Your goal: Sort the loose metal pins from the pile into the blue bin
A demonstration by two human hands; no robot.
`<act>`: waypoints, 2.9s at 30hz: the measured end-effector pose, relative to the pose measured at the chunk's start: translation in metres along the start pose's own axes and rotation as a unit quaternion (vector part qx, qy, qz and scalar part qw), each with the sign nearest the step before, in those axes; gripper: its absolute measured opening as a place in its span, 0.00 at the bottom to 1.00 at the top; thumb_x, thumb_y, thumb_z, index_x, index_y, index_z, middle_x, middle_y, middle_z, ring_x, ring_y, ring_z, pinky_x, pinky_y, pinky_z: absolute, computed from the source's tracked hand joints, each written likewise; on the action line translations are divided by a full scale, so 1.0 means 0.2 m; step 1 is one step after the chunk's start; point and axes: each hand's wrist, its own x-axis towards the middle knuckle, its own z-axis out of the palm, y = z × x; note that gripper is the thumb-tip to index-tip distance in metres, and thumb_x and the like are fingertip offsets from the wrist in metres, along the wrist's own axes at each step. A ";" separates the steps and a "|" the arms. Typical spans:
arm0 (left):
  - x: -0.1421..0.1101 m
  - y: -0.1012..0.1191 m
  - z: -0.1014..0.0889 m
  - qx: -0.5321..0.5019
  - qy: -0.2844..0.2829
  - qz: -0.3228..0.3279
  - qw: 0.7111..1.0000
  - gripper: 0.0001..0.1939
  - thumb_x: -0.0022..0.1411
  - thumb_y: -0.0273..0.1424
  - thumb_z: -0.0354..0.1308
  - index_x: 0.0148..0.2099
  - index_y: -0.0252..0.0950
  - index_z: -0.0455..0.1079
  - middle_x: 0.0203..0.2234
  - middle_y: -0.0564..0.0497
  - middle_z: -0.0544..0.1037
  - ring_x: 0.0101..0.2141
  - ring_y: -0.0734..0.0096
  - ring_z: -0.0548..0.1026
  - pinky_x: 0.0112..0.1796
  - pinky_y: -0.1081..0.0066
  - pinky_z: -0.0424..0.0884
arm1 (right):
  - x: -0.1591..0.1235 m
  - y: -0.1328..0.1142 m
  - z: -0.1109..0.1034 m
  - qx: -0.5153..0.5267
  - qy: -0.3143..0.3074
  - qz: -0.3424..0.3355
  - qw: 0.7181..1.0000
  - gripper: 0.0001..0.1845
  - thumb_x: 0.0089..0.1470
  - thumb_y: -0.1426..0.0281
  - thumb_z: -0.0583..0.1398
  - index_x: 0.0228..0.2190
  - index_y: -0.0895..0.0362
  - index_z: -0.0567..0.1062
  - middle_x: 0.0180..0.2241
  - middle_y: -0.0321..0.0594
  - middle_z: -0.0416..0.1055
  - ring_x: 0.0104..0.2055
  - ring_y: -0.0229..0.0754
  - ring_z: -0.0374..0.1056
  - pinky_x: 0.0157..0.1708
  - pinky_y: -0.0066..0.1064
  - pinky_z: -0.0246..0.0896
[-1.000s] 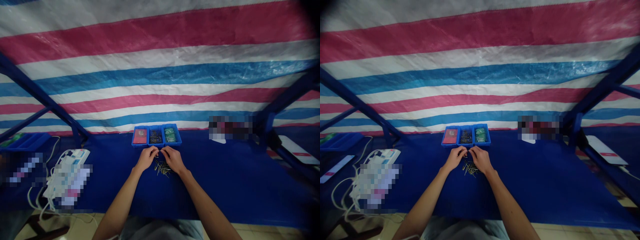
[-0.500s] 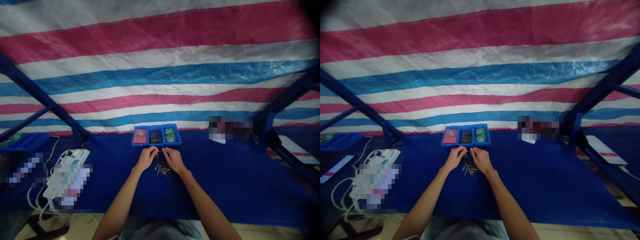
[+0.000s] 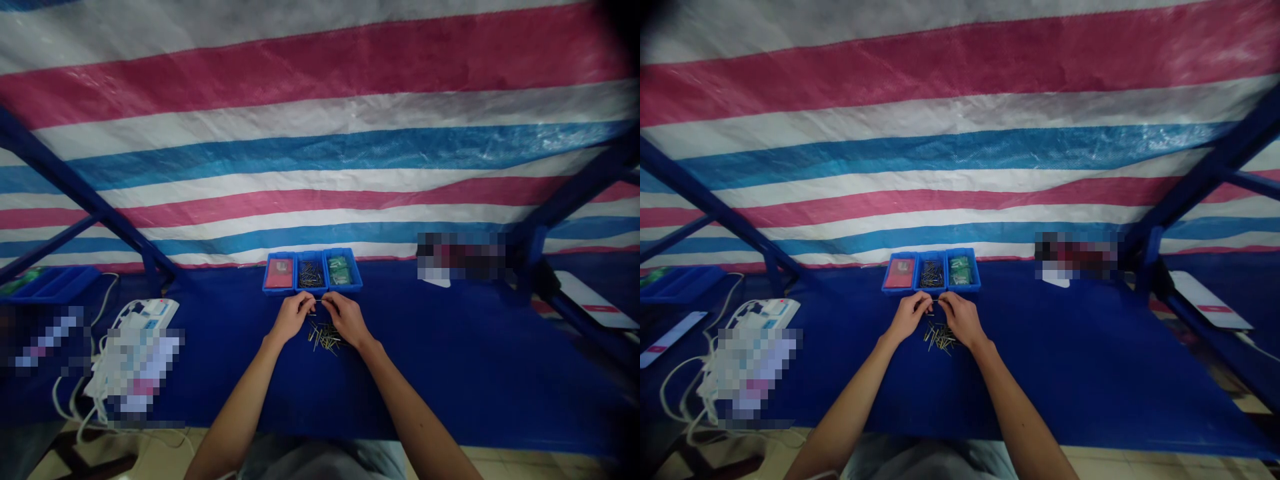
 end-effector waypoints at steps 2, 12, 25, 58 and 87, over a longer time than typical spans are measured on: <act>0.00 0.00 0.00 0.003 0.000 0.001 1.000 0.14 0.70 0.38 0.51 0.37 0.35 0.71 0.26 0.52 0.77 0.28 0.72 0.75 0.33 0.75 0.69 | 0.00 0.00 0.00 -0.004 0.002 -0.002 1.000 0.10 0.67 0.67 0.52 0.39 0.52 0.73 0.36 0.38 0.76 0.37 0.43 0.72 0.38 0.30 0.61; 0.00 0.00 0.00 0.003 0.003 0.001 1.000 0.14 0.70 0.39 0.51 0.36 0.35 0.71 0.26 0.52 0.77 0.28 0.71 0.75 0.33 0.75 0.69 | 0.00 0.00 0.00 -0.040 0.004 0.008 0.999 0.14 0.69 0.65 0.50 0.33 0.53 0.72 0.32 0.38 0.75 0.33 0.41 0.71 0.33 0.28 0.57; -0.01 0.00 -0.03 -0.012 0.188 -0.006 0.982 0.14 0.65 0.39 0.58 0.36 0.33 0.77 0.18 0.54 0.73 0.21 0.75 0.67 0.27 0.76 0.64 | 0.01 -0.02 -0.03 -0.039 0.012 0.051 0.998 0.22 0.70 0.61 0.47 0.27 0.54 0.69 0.25 0.36 0.72 0.28 0.39 0.69 0.30 0.27 0.54; -0.01 0.03 0.00 0.031 0.095 0.009 0.995 0.15 0.66 0.41 0.57 0.40 0.35 0.77 0.27 0.52 0.77 0.24 0.74 0.68 0.28 0.75 0.63 | -0.01 0.02 -0.02 0.025 0.012 0.005 1.000 0.09 0.65 0.66 0.56 0.37 0.53 0.76 0.36 0.42 0.72 0.36 0.43 0.71 0.38 0.33 0.65; -0.02 0.02 -0.01 0.093 -0.002 0.068 0.993 0.10 0.68 0.34 0.56 0.41 0.37 0.77 0.31 0.49 0.79 0.29 0.70 0.72 0.33 0.72 0.66 | -0.01 0.03 0.01 0.026 -0.026 0.003 0.999 0.11 0.66 0.64 0.56 0.39 0.52 0.78 0.38 0.42 0.75 0.40 0.45 0.72 0.44 0.34 0.66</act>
